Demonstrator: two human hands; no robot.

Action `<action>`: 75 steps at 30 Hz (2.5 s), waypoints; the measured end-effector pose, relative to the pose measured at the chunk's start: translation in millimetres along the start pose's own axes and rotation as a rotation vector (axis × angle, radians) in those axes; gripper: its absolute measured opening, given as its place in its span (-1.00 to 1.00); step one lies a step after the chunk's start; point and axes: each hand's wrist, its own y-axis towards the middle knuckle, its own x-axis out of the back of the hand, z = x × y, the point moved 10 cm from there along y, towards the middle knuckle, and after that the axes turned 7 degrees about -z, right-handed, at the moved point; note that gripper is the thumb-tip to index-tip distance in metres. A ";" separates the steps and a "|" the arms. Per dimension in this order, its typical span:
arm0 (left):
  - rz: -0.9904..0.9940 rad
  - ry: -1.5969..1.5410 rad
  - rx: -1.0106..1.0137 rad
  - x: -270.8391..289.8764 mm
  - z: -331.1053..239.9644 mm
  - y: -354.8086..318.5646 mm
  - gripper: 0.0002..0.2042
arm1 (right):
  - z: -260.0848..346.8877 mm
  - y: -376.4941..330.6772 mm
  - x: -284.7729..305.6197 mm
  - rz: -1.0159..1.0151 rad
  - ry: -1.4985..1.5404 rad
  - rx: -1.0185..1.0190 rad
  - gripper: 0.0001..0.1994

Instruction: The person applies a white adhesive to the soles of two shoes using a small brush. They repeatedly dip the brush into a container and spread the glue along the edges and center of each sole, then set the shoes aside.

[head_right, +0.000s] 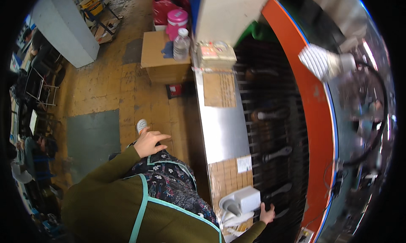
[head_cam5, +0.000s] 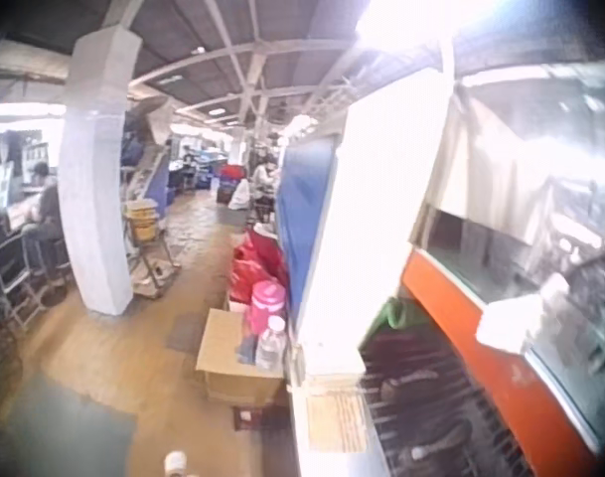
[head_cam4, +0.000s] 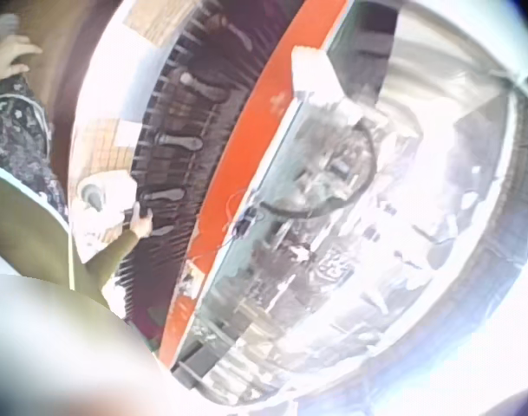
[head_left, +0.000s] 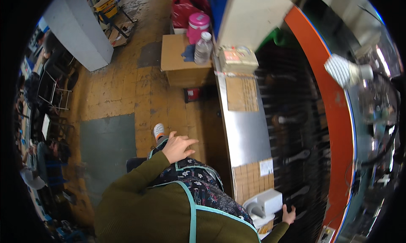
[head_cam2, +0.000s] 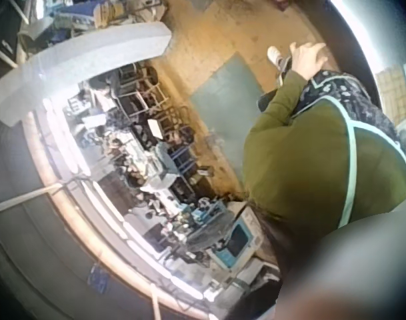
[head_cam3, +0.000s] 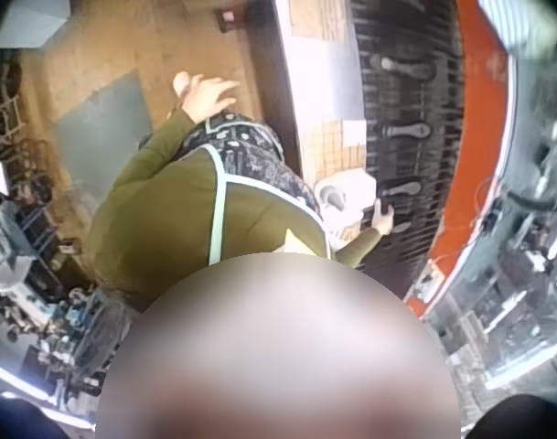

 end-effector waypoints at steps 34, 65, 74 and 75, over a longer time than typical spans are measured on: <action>-0.537 -1.043 0.435 592.1 880.9 493.6 -0.45 | 1667.1 -113.7 -298.5 1.463 1.497 -0.186 -0.69; 0.186 -0.932 1.041 488.3 1138.9 1152.7 0.17 | 1911.0 101.8 -547.3 0.795 1.776 -1.351 -0.37; -0.124 -1.163 1.217 514.7 1081.7 1143.1 0.16 | 1909.3 134.0 -490.9 0.770 2.069 -0.773 -0.23; -0.071 -1.189 1.200 515.0 1073.8 1147.7 0.12 | 1909.9 136.9 -481.9 0.768 2.059 -0.697 -0.18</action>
